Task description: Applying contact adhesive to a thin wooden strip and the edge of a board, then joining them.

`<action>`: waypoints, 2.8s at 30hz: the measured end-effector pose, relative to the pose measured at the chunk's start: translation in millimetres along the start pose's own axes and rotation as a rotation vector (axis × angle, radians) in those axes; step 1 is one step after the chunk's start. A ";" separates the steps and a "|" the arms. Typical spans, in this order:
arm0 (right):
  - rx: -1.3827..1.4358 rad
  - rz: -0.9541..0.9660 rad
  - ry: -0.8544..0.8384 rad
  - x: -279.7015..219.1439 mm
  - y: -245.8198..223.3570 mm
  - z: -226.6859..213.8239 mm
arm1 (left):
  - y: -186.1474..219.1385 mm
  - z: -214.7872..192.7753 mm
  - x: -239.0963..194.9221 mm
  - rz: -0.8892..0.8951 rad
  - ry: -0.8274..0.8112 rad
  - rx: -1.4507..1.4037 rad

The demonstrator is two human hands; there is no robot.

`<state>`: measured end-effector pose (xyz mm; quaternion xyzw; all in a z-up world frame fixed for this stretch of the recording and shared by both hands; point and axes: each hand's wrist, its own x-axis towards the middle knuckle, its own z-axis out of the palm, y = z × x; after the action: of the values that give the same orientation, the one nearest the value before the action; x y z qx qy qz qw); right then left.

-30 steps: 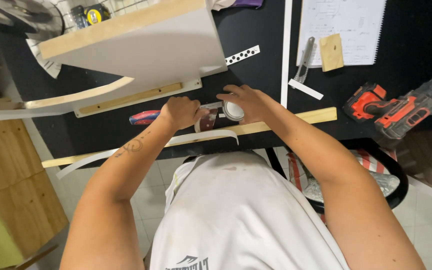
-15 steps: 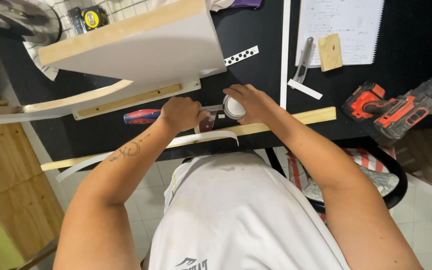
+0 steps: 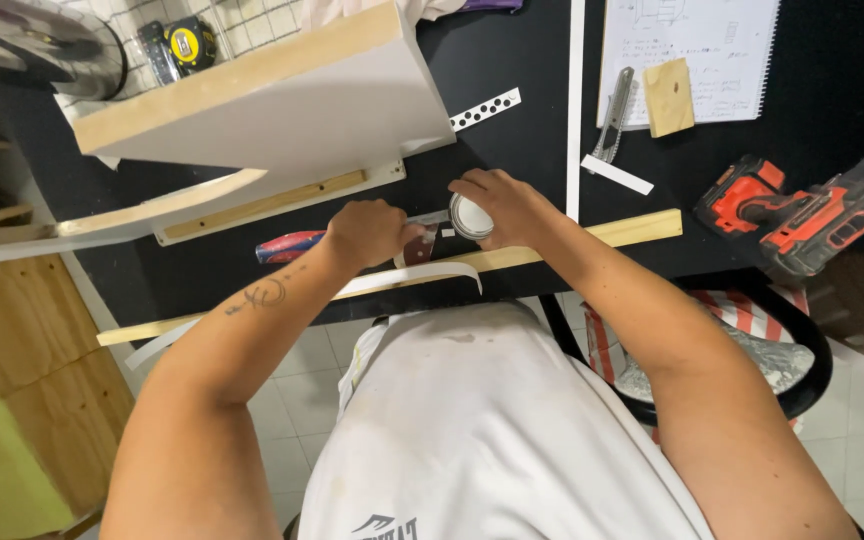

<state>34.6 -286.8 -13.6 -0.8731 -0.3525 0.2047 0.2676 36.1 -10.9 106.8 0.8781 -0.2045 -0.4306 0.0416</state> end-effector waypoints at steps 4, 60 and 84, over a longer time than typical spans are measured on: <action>-0.028 -0.026 0.006 1.4 3.5 1.2 | -13.5 5.5 13.5 0.021 -0.005 -0.047; -0.317 0.022 -0.237 18.5 -40.5 -30.7 | 26.1 35.3 22.8 -0.245 0.289 -0.853; -0.341 -0.001 -0.224 -4.7 -86.5 -75.6 | 21.8 72.8 49.9 -0.243 0.265 -0.972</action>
<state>28.9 -262.0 98.6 -0.8774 -0.4098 0.2378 0.0752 0.0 -43.0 29.9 0.8219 0.1294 -0.3625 0.4200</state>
